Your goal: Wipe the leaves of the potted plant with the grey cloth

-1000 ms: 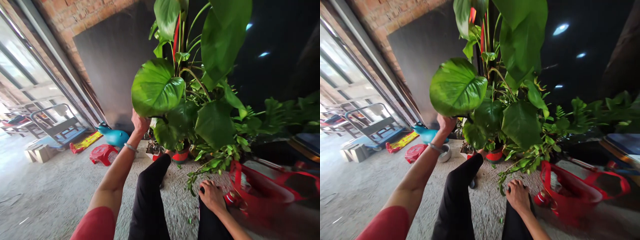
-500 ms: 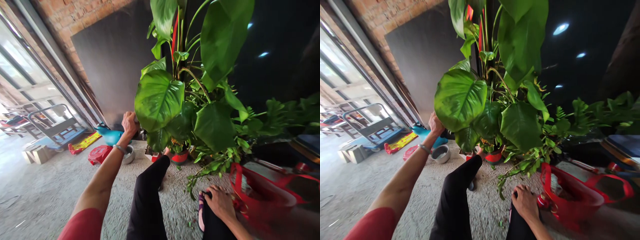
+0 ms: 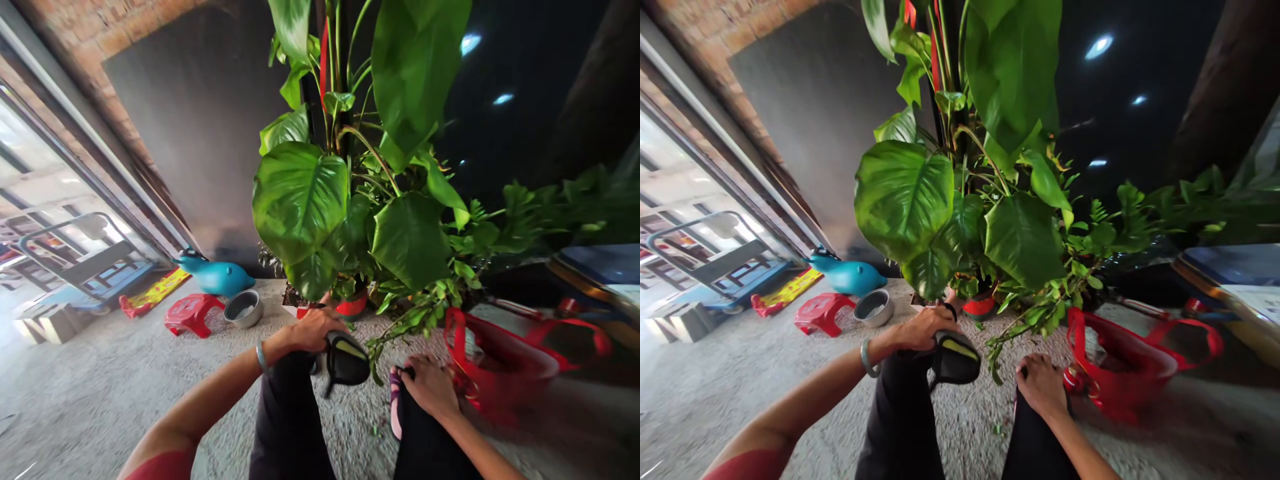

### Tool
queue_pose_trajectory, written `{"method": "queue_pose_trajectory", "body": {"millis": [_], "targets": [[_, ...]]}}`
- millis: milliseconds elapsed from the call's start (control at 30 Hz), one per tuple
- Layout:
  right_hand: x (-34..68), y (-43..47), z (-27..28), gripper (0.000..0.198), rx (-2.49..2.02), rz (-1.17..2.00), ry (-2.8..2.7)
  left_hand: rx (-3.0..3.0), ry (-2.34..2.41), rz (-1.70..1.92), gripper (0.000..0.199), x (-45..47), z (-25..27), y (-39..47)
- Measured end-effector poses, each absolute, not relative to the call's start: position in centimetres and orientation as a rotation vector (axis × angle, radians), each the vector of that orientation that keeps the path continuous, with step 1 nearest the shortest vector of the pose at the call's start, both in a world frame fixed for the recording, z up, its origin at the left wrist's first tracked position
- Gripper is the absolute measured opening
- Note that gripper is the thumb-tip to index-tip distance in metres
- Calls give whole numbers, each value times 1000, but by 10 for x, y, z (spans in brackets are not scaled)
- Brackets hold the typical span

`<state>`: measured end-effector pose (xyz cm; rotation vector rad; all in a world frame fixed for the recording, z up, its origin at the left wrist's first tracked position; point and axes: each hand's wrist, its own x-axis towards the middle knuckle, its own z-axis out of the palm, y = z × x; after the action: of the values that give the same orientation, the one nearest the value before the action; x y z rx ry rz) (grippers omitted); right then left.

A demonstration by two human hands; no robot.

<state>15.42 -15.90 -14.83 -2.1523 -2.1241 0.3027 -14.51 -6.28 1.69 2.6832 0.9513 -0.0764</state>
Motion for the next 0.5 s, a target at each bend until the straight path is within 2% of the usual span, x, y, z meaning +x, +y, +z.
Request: {"method": "queue_pose_trajectory", "body": {"millis": [133, 200, 267, 367, 433, 500], "targets": [[147, -157, -151, 22, -2157, 300, -2106, 2802, 1202, 632, 56, -109, 65, -35], [142, -156, -152, 20, -2151, 306, -2104, 2751, 1490, 757, 55, -87, 65, -14], [138, -157, -152, 20, -2159, 314, -2110, 2680, 1710, 487, 50, -71, 47, -2], [141, -159, -153, 23, -2179, 313, -2109, 2580, 1712, -24, 43, -66, 14, -6], [146, -159, -155, 24, -2176, 295, -2097, 2562, 1612, -81, 47, -70, 5, -16], [151, -160, -156, 24, -2162, 282, -2086, 2568, 1549, 37, 54, -71, 12, -19]]}}
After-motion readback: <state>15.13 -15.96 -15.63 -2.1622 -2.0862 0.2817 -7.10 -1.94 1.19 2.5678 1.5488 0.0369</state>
